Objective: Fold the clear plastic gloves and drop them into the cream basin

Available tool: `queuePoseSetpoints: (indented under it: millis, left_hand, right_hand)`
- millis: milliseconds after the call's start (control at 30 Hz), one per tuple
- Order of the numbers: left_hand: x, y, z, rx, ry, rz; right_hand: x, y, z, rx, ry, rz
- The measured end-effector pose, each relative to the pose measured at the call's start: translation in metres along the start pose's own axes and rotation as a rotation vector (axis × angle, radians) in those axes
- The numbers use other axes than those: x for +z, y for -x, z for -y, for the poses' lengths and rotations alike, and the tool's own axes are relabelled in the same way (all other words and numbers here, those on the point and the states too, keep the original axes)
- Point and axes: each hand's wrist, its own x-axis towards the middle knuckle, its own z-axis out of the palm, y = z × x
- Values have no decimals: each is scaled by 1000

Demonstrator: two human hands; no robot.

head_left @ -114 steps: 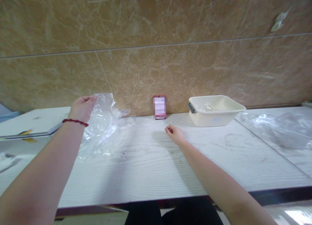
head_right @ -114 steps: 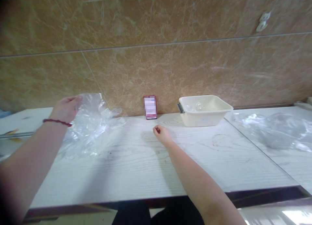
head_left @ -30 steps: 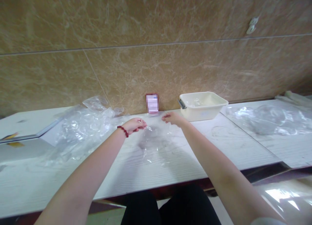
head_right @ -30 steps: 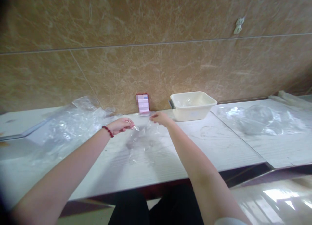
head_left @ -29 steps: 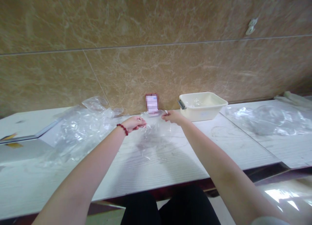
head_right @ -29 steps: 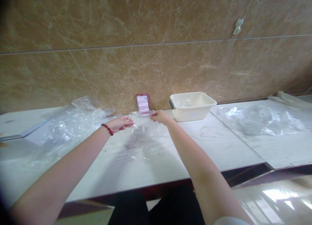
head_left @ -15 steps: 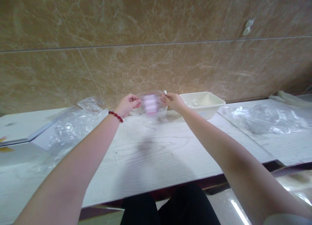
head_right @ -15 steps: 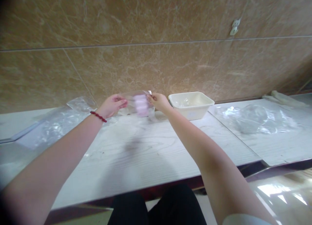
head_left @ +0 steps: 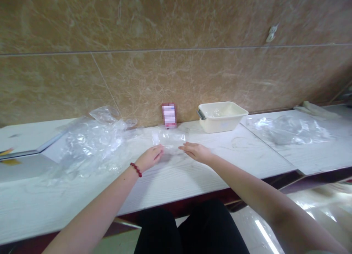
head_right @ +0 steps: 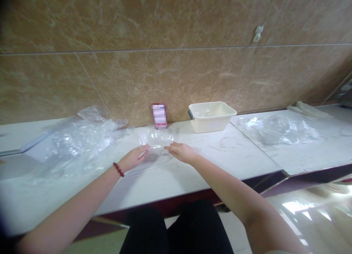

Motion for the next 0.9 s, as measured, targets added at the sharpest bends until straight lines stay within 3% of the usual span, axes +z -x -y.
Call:
queuePoseSetpoints:
  millis: [100, 200, 300, 433, 567, 767, 900]
  left_hand:
    - [18, 20, 4, 7, -5, 124]
    - [22, 36, 0, -75, -101, 186]
    - [11, 46, -7, -122, -164, 251]
    - [-10, 48, -15, -116, -89, 311]
    - [-8, 26, -19, -117, 34, 131]
    - [32, -39, -20, -326, -25, -167]
    - [52, -60, -11, -379, -64, -204]
  right_hand:
    - [18, 19, -2, -35, 132, 90]
    - [24, 34, 3, -58, 239, 151]
    - [18, 43, 13, -50, 282, 171]
    - [0, 40, 23, -53, 218, 142]
    - [6, 15, 29, 21, 121, 56]
    - [60, -20, 39, 127, 199, 88]
    - [77, -23, 33, 181, 250, 68]
